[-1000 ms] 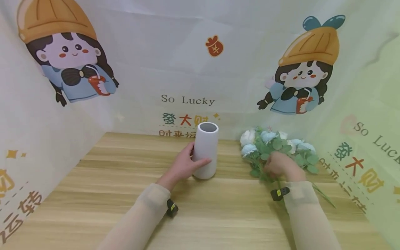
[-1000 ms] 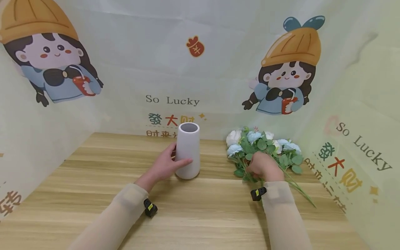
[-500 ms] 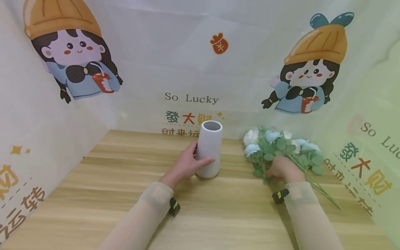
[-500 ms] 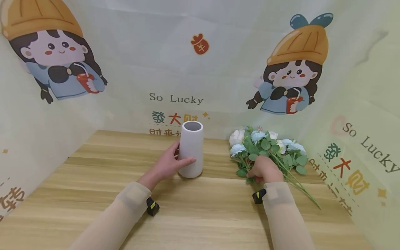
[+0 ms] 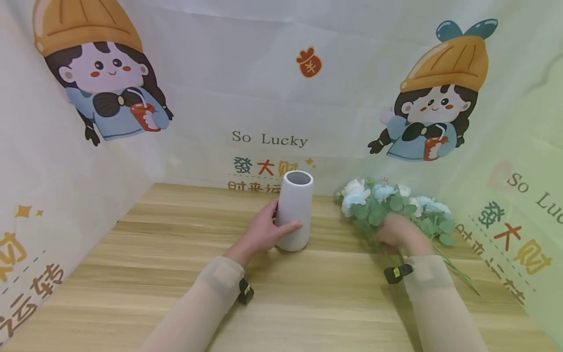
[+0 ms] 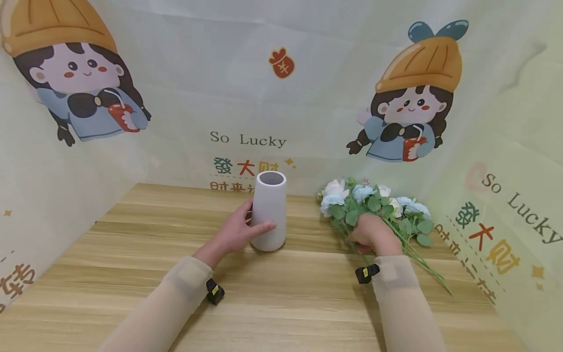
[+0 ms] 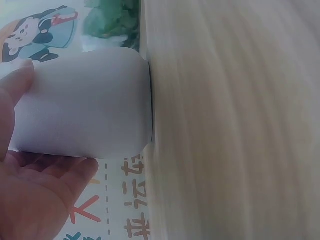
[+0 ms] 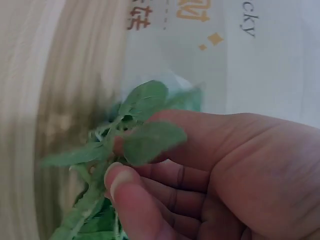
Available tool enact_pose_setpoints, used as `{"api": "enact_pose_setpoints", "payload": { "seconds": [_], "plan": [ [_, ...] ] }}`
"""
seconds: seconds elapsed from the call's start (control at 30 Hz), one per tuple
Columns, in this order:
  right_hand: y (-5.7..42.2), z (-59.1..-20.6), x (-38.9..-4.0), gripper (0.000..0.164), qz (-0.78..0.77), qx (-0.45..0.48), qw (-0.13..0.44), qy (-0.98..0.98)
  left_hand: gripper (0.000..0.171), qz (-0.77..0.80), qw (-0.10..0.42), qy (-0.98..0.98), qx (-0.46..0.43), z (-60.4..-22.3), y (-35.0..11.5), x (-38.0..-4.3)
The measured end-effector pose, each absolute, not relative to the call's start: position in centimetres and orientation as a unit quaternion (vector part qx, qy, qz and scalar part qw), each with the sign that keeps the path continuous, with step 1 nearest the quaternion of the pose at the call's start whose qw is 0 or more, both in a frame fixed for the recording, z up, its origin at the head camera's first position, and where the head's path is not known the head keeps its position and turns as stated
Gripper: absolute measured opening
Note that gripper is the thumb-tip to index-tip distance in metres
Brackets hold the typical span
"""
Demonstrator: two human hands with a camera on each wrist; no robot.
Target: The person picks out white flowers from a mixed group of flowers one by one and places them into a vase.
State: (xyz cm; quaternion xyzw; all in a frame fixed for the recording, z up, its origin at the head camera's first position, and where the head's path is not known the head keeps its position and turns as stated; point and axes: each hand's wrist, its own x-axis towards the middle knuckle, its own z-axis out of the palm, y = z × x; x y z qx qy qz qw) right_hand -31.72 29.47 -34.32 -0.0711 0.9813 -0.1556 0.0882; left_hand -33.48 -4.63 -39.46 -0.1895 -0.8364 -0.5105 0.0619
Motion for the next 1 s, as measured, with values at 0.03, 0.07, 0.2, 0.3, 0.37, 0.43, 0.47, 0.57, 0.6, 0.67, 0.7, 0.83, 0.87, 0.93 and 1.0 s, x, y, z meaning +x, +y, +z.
{"api": "enact_pose_setpoints", "payload": {
  "seconds": [0.03,0.07,0.2,0.3,0.37,0.43,0.47,0.57,0.6,0.67,0.7,0.83,0.87,0.93,1.0],
  "plan": [
    [29.5,-34.2,-31.7,0.030,-0.155,-0.076,0.087,0.981,0.078,-0.511,0.061,-0.836,-0.190,-39.5,-4.6,-33.5],
    [29.5,-34.0,-31.7,0.028,-0.158,-0.079,0.085,0.981,0.078,-0.511,0.061,-0.836,-0.190,-39.6,-4.6,-33.5],
    [29.5,-33.3,-31.7,0.022,-0.170,-0.087,0.076,0.979,0.078,-0.517,0.059,-0.833,-0.189,-39.5,-4.6,-33.4],
    [29.5,-32.8,-31.6,0.019,-0.188,-0.091,0.072,0.975,0.077,-0.520,0.058,-0.831,-0.190,-39.4,-4.6,-33.4],
    [29.6,-32.5,-31.5,0.017,-0.194,-0.097,0.070,0.974,0.076,-0.518,0.056,-0.832,-0.191,-39.4,-4.6,-33.4],
    [29.6,-32.2,-31.4,0.016,-0.197,-0.101,0.068,0.973,0.076,-0.519,0.054,-0.831,-0.192,-39.4,-4.6,-33.4],
    [29.6,-32.1,-31.3,0.016,-0.200,-0.102,0.067,0.972,0.076,-0.520,0.052,-0.831,-0.192,-39.4,-4.6,-33.4],
    [29.5,-31.8,-31.3,0.017,-0.197,-0.095,0.061,0.974,0.076,-0.522,0.050,-0.830,-0.191,-39.3,-4.6,-33.4],
    [29.4,-31.9,-31.3,0.017,-0.197,-0.093,0.060,0.974,0.076,-0.522,0.050,-0.830,-0.191,-39.3,-4.6,-33.4],
    [29.1,-32.2,-31.5,0.016,-0.204,-0.093,0.062,0.973,0.076,-0.519,0.051,-0.832,-0.189,-39.3,-4.6,-33.4],
    [28.9,-32.5,-31.7,0.016,-0.207,-0.096,0.064,0.972,0.076,-0.519,0.051,-0.832,-0.188,-39.3,-4.6,-33.4],
    [27.7,-33.8,-32.2,0.013,-0.208,-0.109,0.066,0.970,0.076,-0.519,0.049,-0.832,-0.187,-39.4,-4.6,-33.4],
    [27.4,-34.2,-32.3,0.012,-0.206,-0.112,0.063,0.970,0.076,-0.520,0.048,-0.832,-0.188,-39.4,-4.7,-33.4],
    [26.7,-34.7,-32.4,0.011,-0.200,-0.112,0.051,0.972,0.076,-0.521,0.047,-0.831,-0.189,-39.4,-4.7,-33.4],
    [26.0,-35.1,-32.4,0.010,-0.200,-0.116,0.038,0.972,0.076,-0.522,0.045,-0.830,-0.190,-39.4,-4.7,-33.4]
  ]
}}
